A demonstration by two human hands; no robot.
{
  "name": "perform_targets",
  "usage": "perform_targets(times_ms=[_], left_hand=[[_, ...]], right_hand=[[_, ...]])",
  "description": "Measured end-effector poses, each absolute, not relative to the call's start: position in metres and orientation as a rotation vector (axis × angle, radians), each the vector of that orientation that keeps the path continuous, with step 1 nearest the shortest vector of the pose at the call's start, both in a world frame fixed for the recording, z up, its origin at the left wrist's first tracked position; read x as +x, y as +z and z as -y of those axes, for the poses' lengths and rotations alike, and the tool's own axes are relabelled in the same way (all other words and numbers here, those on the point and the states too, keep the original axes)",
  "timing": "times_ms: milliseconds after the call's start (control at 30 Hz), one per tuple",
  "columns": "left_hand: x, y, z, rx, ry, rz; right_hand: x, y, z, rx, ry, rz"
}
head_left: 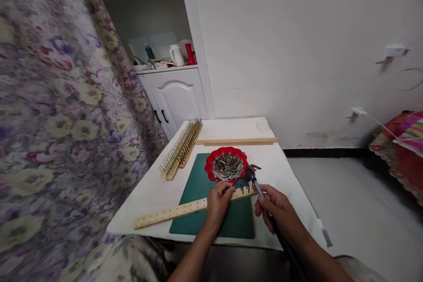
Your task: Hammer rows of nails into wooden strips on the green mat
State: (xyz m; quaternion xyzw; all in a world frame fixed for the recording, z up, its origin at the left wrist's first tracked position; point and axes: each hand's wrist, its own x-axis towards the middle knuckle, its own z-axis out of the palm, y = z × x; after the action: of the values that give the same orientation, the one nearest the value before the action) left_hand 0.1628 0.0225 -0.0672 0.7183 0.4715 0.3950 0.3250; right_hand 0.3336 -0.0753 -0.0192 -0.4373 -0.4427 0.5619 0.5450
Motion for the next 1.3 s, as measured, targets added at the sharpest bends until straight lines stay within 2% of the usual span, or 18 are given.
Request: perform_targets(times_ms=[433,1300], left_hand=[[0.164,-0.077,-0.026,1.959,0.99,-1.286],[0.165,-0.078,-0.023,2.019,0.964,-1.357]], right_hand=[[0.315,-0.025,0.068,-1.025,1.435,1.106],[0.309,-0.032,0.068,-1.063,1.409,1.185]])
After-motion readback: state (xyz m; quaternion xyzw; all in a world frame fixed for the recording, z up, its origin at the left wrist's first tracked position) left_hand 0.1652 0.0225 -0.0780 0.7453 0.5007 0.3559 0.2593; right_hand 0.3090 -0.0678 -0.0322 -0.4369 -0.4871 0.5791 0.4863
